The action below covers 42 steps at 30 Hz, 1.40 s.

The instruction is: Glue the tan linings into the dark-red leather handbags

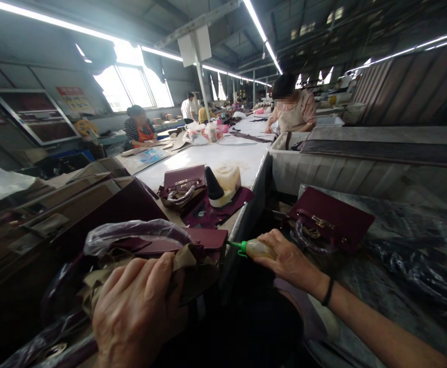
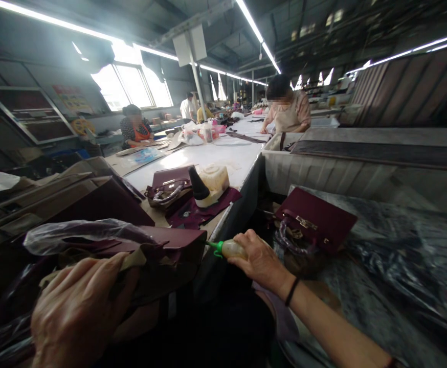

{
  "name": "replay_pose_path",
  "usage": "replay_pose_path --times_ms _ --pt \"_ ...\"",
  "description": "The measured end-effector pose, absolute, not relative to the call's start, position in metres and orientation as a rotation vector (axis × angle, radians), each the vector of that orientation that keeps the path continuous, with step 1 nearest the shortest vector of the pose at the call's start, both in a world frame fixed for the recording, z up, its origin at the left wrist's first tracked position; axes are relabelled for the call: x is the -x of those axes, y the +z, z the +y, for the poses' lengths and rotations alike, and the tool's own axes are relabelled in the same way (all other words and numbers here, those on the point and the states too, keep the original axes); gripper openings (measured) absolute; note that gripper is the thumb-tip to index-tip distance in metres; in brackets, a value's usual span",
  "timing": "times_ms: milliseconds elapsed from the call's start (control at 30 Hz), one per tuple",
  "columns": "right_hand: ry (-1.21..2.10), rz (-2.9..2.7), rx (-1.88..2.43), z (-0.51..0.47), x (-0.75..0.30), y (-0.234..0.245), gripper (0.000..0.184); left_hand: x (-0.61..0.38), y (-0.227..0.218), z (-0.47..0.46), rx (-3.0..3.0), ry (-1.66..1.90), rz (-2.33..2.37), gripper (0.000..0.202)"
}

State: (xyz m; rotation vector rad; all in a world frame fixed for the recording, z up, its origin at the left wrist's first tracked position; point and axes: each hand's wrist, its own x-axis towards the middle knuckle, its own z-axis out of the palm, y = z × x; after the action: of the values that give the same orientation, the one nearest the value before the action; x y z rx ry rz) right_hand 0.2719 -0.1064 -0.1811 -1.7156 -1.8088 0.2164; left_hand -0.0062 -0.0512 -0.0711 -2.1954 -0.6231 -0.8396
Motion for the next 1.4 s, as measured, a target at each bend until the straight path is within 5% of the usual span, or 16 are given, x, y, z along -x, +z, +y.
replay_pose_path --times_ms 1400 --pt "0.244 -1.851 1.737 -0.099 -0.273 -0.187 0.029 0.012 -0.075 -0.048 2.227 -0.784 -0.613 0.013"
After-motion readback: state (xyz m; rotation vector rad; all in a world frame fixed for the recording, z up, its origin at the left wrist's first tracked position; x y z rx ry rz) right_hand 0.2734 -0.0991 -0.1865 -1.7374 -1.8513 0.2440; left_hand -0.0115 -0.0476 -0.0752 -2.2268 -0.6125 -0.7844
